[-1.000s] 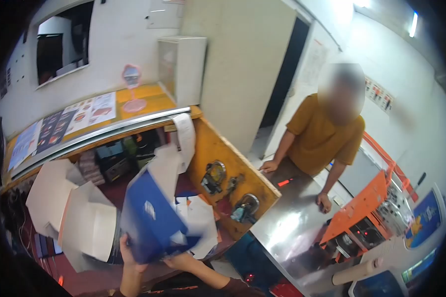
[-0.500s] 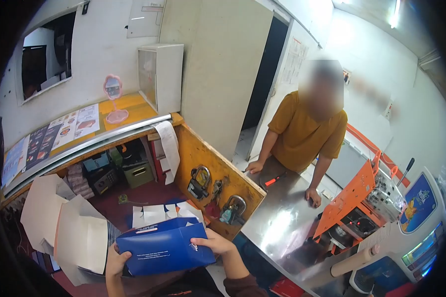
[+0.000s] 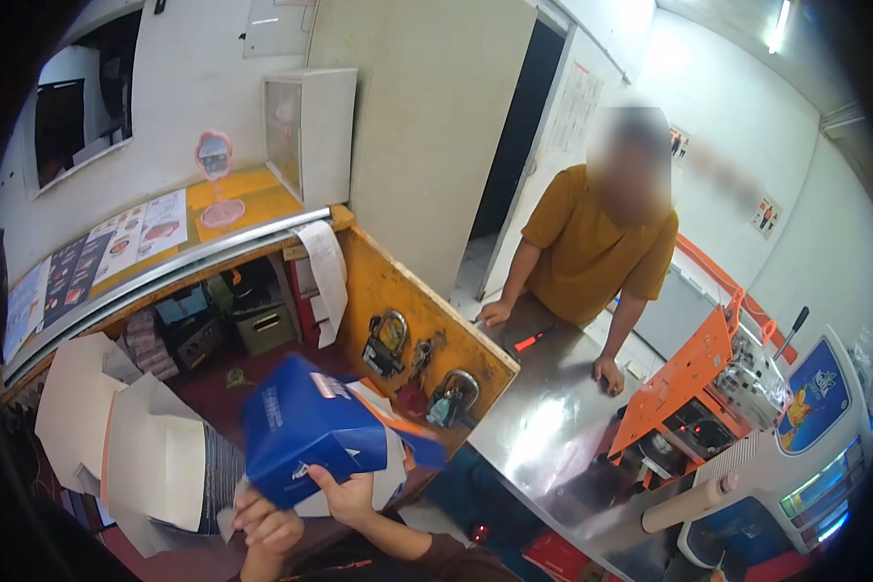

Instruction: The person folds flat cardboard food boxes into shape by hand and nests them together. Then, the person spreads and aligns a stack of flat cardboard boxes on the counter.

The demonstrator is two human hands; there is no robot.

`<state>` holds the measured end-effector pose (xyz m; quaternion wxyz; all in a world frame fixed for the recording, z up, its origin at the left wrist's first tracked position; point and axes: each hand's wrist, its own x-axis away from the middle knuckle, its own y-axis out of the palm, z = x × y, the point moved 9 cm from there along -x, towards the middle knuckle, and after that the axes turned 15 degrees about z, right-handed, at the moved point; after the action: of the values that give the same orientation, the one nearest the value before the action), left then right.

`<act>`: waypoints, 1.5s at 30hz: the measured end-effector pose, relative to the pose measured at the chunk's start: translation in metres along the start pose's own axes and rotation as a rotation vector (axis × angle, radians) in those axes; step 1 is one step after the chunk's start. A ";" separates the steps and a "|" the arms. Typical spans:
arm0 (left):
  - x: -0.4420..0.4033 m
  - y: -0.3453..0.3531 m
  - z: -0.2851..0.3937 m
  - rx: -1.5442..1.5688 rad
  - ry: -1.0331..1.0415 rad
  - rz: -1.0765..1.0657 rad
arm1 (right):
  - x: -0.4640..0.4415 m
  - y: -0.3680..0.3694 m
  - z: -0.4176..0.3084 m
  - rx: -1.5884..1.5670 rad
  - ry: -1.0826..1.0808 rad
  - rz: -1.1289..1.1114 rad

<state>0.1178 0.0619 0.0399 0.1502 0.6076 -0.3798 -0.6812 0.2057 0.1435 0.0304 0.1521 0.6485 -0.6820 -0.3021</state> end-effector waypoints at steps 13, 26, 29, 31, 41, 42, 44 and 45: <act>0.007 -0.009 0.083 -1.735 0.398 1.192 | -0.044 0.000 -0.004 0.037 0.393 0.062; -0.001 -0.033 0.060 -1.778 0.465 0.973 | -0.006 0.018 0.051 -0.321 0.664 0.063; 0.014 -0.055 0.063 -0.732 0.490 1.159 | -0.017 0.029 0.041 -0.400 0.697 -0.029; 0.025 -0.058 0.064 -0.309 0.498 1.130 | -0.018 0.024 0.037 -0.215 0.613 0.045; 0.047 -0.062 0.062 -1.330 0.449 1.513 | 0.026 0.012 0.093 -0.167 0.730 -0.106; 0.047 -0.065 0.056 -1.394 0.217 1.500 | 0.022 0.007 0.092 -0.122 0.768 -0.026; 0.033 -0.034 0.049 -1.849 -0.058 1.356 | 0.009 0.002 0.083 -0.033 0.702 0.121; 0.025 -0.021 0.036 -2.271 -0.367 1.131 | -0.006 0.001 0.073 0.035 0.486 0.033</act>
<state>0.0841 0.0719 0.0064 0.7948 -0.2085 0.1926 -0.5363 0.1616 0.1652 -0.0238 0.3054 0.6933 -0.6411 -0.1230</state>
